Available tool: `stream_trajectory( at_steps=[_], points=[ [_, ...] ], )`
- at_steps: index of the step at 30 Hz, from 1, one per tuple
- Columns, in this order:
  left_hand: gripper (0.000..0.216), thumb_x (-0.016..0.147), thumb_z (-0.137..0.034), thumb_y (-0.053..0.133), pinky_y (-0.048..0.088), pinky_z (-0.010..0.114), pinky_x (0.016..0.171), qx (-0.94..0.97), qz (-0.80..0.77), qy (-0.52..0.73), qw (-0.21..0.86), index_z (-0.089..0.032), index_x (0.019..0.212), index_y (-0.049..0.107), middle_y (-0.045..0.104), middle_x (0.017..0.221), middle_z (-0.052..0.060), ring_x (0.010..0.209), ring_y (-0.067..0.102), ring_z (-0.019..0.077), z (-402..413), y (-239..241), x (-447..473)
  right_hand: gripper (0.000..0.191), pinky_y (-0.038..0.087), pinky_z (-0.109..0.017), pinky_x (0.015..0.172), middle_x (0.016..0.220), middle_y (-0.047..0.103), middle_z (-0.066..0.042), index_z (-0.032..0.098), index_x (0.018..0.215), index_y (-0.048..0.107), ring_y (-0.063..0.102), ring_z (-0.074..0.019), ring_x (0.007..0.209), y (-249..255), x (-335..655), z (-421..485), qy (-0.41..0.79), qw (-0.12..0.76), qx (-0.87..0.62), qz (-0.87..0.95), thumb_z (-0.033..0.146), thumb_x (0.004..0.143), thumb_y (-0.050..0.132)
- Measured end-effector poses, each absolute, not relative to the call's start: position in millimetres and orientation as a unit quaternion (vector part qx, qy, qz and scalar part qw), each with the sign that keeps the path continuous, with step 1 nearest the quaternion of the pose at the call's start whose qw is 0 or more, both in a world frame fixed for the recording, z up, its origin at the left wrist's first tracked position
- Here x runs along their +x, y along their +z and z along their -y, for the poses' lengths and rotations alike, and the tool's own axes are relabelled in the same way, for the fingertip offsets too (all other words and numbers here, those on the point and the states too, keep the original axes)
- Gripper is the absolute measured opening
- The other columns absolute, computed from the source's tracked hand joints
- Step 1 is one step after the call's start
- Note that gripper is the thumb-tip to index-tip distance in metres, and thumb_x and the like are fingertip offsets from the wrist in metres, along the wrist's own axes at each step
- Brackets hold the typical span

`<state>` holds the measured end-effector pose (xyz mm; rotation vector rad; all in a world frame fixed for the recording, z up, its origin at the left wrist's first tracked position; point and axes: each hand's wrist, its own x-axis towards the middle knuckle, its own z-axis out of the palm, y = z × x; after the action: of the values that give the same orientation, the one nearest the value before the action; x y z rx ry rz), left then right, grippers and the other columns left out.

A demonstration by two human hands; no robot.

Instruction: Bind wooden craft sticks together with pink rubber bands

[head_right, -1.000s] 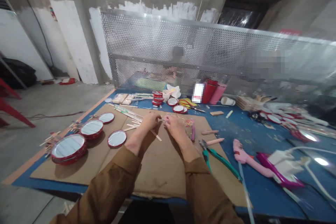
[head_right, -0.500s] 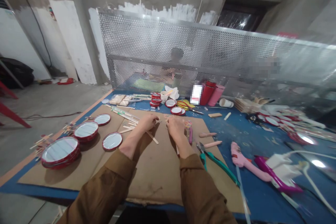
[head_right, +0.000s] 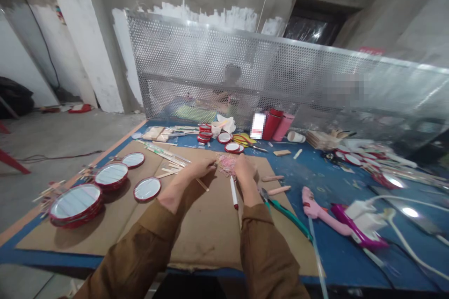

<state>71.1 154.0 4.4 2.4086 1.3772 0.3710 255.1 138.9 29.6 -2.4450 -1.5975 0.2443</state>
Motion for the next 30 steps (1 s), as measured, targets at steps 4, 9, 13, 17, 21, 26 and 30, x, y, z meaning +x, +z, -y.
stream_trajectory(
  at_steps=[4, 9, 13, 17, 21, 26, 30],
  points=[
    [0.034, 0.104, -0.033, 0.045, 0.049, 0.032, 0.103, 0.877, -0.431, 0.125, 0.172, -0.026, 0.13, 0.066, 0.071, 0.134, 0.007, 0.119, 0.068, 0.0216, -154.0, 5.3, 77.5, 0.05, 0.048, -0.035, 0.102, 0.142, 0.066, -0.019, 0.016, 0.149, 0.054, 0.066, -0.027, 0.129, 32.3, 257.3, -145.3, 0.076, 0.12, -0.824, 0.548, 0.017, 0.106, 0.027],
    [0.036, 0.107, -0.033, 0.039, 0.047, 0.033, 0.105, 0.889, -0.422, 0.126, 0.128, -0.02, 0.128, 0.065, 0.07, 0.132, 0.012, 0.121, 0.066, 0.0228, -153.8, 2.8, 81.7, 0.054, 0.049, -0.033, 0.099, 0.139, 0.066, -0.023, 0.009, 0.146, 0.056, 0.067, -0.027, 0.127, 28.1, 256.6, -160.0, 0.07, 0.113, -0.83, 0.541, 0.008, 0.102, 0.026],
    [0.026, 0.105, -0.032, 0.047, 0.048, 0.031, 0.102, 0.897, -0.406, 0.133, 0.115, -0.025, 0.118, 0.069, 0.072, 0.127, 0.008, 0.116, 0.067, 0.0208, -150.8, 0.7, 79.0, 0.05, 0.05, -0.031, 0.095, 0.131, 0.071, -0.022, 0.009, 0.139, 0.062, 0.07, -0.0255, 0.121, 20.4, 252.3, -165.0, 0.072, 0.09, -0.813, 0.571, 0.007, 0.101, 0.031],
    [0.026, 0.104, -0.034, 0.05, 0.045, 0.035, 0.107, 0.87, -0.447, 0.18, 0.105, -0.028, 0.123, 0.067, 0.07, 0.13, 0.007, 0.121, 0.064, 0.0209, -149.7, 1.4, 80.0, 0.048, 0.049, -0.031, 0.094, 0.128, 0.073, -0.02, 0.012, 0.136, 0.064, 0.07, -0.0255, 0.119, 26.5, 247.6, -166.1, 0.046, 0.073, -0.783, 0.616, 0.01, 0.102, 0.031],
    [0.039, 0.105, -0.026, 0.044, 0.039, 0.039, 0.115, 0.824, -0.501, 0.249, 0.084, -0.022, 0.14, 0.06, 0.063, 0.142, 0.012, 0.133, 0.056, 0.0218, -153.0, 4.2, 77.8, 0.046, 0.046, -0.032, 0.097, 0.134, 0.07, -0.018, 0.018, 0.139, 0.063, 0.066, -0.0258, 0.125, 36.9, 224.6, -172.3, 0.009, 0.054, -0.73, 0.682, 0.015, 0.104, 0.033],
    [0.036, 0.094, -0.013, 0.053, 0.044, 0.042, 0.109, 0.785, -0.554, 0.261, 0.092, -0.022, 0.124, 0.069, 0.062, 0.135, 0.011, 0.127, 0.055, 0.0243, -153.6, 9.4, 66.0, 0.032, 0.046, -0.03, 0.089, 0.124, 0.075, -0.013, 0.024, 0.126, 0.073, 0.068, -0.0257, 0.119, 34.0, 202.6, -177.1, 0.01, -0.005, -0.663, 0.749, 0.022, 0.101, 0.053],
    [0.034, 0.092, -0.008, 0.048, 0.044, 0.041, 0.105, 0.769, -0.571, 0.27, 0.096, -0.022, 0.115, 0.068, 0.062, 0.128, 0.011, 0.121, 0.056, 0.0253, -147.6, 16.8, 64.9, 0.029, 0.046, -0.031, 0.086, 0.12, 0.075, -0.019, 0.015, 0.116, 0.076, 0.071, -0.0268, 0.112, 31.5, 215.9, -175.4, -0.011, -0.041, -0.662, 0.748, 0.017, 0.097, 0.055]
  ],
)
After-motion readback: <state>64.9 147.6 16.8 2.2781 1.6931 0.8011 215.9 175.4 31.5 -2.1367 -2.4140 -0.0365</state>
